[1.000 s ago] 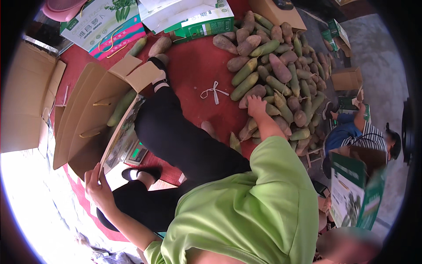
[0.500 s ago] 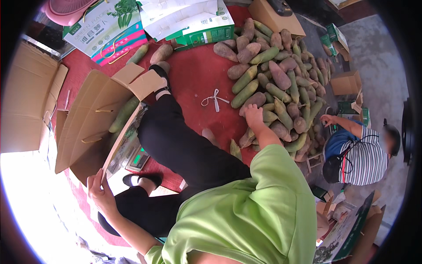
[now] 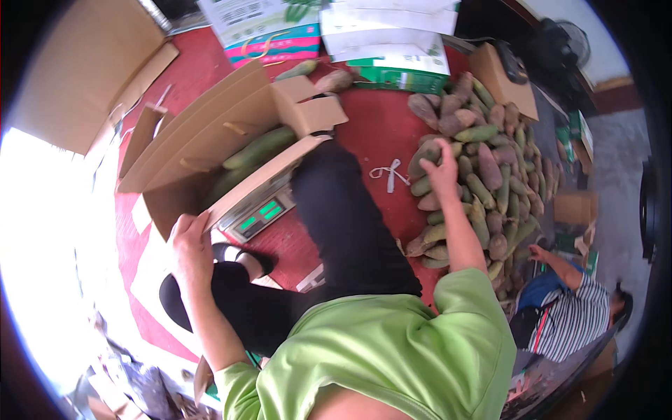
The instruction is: Packing green radishes into cardboard boxes and weighing them on a scale.
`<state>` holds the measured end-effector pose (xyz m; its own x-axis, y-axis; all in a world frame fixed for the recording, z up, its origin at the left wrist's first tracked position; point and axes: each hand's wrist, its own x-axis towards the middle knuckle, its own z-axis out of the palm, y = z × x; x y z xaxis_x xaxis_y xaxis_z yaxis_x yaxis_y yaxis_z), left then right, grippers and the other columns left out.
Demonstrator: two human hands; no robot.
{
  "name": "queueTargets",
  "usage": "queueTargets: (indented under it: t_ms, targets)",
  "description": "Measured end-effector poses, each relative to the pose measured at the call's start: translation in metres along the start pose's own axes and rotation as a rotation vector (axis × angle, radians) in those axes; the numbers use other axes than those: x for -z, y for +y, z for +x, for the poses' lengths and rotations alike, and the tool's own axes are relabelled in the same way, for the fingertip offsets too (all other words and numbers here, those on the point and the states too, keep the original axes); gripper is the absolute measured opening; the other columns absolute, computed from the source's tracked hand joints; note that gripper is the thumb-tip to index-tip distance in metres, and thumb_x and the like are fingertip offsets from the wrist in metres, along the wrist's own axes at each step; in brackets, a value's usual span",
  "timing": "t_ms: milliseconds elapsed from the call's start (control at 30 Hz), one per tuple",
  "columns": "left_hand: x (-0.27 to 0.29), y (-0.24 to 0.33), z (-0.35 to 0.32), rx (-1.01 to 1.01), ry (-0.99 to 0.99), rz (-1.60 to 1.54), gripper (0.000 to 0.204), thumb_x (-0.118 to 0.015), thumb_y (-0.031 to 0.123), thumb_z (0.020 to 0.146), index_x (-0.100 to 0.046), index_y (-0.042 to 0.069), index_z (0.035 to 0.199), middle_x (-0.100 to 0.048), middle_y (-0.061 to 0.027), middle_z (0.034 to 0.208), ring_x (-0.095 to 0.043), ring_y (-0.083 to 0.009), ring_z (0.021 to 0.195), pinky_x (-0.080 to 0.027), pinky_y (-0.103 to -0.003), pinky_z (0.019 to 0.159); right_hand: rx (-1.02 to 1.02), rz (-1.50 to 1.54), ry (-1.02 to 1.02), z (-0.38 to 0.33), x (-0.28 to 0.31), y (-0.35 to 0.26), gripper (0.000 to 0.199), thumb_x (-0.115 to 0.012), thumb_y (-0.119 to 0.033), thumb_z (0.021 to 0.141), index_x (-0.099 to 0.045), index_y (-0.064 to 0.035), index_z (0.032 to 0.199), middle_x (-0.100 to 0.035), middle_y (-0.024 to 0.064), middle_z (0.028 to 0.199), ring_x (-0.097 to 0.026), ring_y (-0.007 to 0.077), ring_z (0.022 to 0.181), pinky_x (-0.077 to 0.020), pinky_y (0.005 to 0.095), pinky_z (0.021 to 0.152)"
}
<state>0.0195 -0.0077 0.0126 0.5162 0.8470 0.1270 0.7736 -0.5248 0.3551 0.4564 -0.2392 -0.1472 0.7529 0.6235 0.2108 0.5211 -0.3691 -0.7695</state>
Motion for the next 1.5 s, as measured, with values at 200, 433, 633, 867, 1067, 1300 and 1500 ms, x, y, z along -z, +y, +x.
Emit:
queueTargets:
  t_ms: [200, 433, 633, 867, 1067, 1300, 1500]
  targets:
    - [-0.002, -0.004, -0.002, 0.032, -0.001, 0.107, 0.02, -0.065, 0.008, 0.078, -0.071, 0.012, 0.096, -0.058, -0.005, 0.081, -0.061, -0.0245, 0.082, -0.049, -0.037, 0.071, 0.256, 0.526, -0.038, 0.055, 0.005, -0.201, 0.056, -0.071, 0.004, 0.074, -0.048, -0.003, 0.124, -0.056, 0.0069, 0.114, -0.057, 0.0158, 0.102, -0.0485, 0.0301, 0.088]
    - [0.006, 0.002, -0.001, 0.044, -0.03, 0.144, 0.017, -0.063, 0.011, 0.082, -0.071, 0.014, 0.097, -0.058, -0.0042, 0.082, -0.061, -0.0241, 0.084, -0.049, -0.038, 0.072, 0.629, 0.579, -0.295, 0.06, -0.047, -0.328, 0.06, -0.076, 0.0, 0.07, -0.051, -0.0067, 0.124, -0.058, 0.0063, 0.113, -0.057, 0.019, 0.105, -0.0473, 0.0331, 0.089]
    - [0.001, 0.0, 0.0, 0.044, -0.056, 0.153, 0.024, -0.064, 0.007, 0.079, -0.071, 0.013, 0.101, -0.057, -0.0057, 0.082, -0.06, -0.0259, 0.083, -0.049, -0.038, 0.071, 0.898, 0.123, -0.473, 0.028, -0.15, -0.361, 0.057, -0.076, -0.019, 0.069, -0.055, -0.0081, 0.122, -0.06, 0.0109, 0.111, -0.057, 0.03, 0.101, -0.0464, 0.0419, 0.085]
    - [-0.005, -0.014, -0.001, -0.04, 0.017, 0.03, 0.021, -0.063, 0.004, 0.079, -0.071, 0.009, 0.098, -0.059, -0.0079, 0.082, -0.061, -0.0281, 0.078, -0.048, -0.039, 0.069, 0.81, 0.386, -0.369, 0.019, -0.129, -0.339, 0.037, -0.073, -0.021, 0.076, -0.062, -0.0088, 0.108, -0.063, 0.0081, 0.102, -0.059, 0.0269, 0.1, -0.0456, 0.0399, 0.084]
    - [-0.005, -0.013, -0.003, -0.051, -0.001, 0.071, 0.024, -0.062, -0.001, 0.078, -0.07, 0.005, 0.101, -0.059, -0.0106, 0.083, -0.061, -0.028, 0.077, -0.048, -0.038, 0.068, 0.425, 0.441, -0.063, 0.021, -0.084, -0.224, 0.022, -0.065, 0.0, 0.08, -0.063, -0.0034, 0.102, -0.062, 0.0092, 0.096, -0.064, 0.0187, 0.085, -0.051, 0.0294, 0.074]
    - [-0.012, -0.024, 0.001, -0.135, 0.031, 0.025, 0.021, -0.063, -0.001, 0.081, -0.069, 0.005, 0.101, -0.062, -0.0107, 0.085, -0.062, -0.0273, 0.077, -0.048, -0.036, 0.068, -0.206, 0.008, -0.374, -0.077, -0.075, -0.022, 0.02, -0.063, -0.013, 0.081, -0.065, -0.0046, 0.099, -0.066, 0.0113, 0.097, -0.065, 0.0273, 0.089, -0.0507, 0.0353, 0.078]
    - [-0.013, -0.025, -0.002, -0.142, 0.065, 0.069, 0.019, -0.065, 0.003, 0.083, -0.07, 0.005, 0.101, -0.06, -0.0088, 0.081, -0.06, -0.0234, 0.072, -0.047, -0.035, 0.063, -0.244, -0.352, -0.684, -0.188, -0.06, 0.09, 0.018, -0.057, -0.019, 0.08, -0.067, -0.0082, 0.091, -0.067, 0.0153, 0.094, -0.063, 0.0346, 0.091, -0.0502, 0.0445, 0.08]
